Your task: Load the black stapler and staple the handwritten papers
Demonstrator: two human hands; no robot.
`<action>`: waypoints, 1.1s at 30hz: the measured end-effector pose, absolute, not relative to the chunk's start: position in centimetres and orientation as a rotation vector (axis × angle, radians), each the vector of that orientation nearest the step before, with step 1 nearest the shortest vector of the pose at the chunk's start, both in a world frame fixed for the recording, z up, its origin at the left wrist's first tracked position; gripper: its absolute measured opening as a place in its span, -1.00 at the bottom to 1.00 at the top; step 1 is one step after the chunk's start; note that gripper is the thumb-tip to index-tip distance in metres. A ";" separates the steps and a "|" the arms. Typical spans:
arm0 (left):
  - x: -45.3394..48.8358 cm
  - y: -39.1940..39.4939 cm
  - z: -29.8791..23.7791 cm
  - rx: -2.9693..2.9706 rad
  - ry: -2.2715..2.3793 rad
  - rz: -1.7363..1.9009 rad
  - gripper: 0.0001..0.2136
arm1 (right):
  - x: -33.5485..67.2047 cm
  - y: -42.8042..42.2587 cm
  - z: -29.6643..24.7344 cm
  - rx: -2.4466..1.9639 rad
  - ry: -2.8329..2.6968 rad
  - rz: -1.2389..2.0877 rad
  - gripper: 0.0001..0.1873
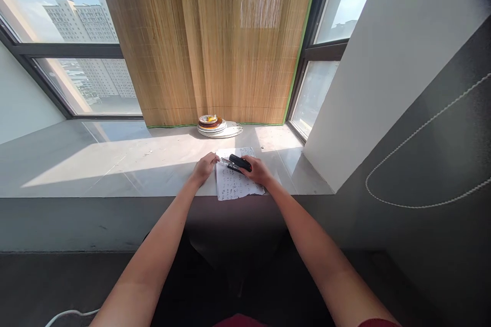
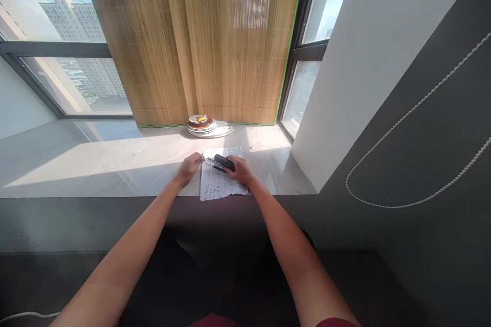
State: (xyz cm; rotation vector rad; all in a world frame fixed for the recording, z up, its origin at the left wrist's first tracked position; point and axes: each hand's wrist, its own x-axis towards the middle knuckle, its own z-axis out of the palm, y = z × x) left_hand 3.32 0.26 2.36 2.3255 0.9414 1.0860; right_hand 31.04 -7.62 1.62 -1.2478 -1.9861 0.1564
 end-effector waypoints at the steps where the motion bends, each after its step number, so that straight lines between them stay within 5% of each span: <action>1: 3.3 0.2 2.4 2.323 0.954 1.093 -0.70 | 31.0 -7.7 1.6 -1.243 -1.991 0.153 -0.63; 13: 3.4 0.2 2.3 2.319 0.845 1.267 -0.72 | 31.2 -7.5 1.6 -1.167 -2.014 0.156 -0.58; 33: 3.8 1.3 2.2 2.363 0.965 0.941 -0.79 | 31.0 -7.7 1.6 -1.216 -2.124 0.120 -0.55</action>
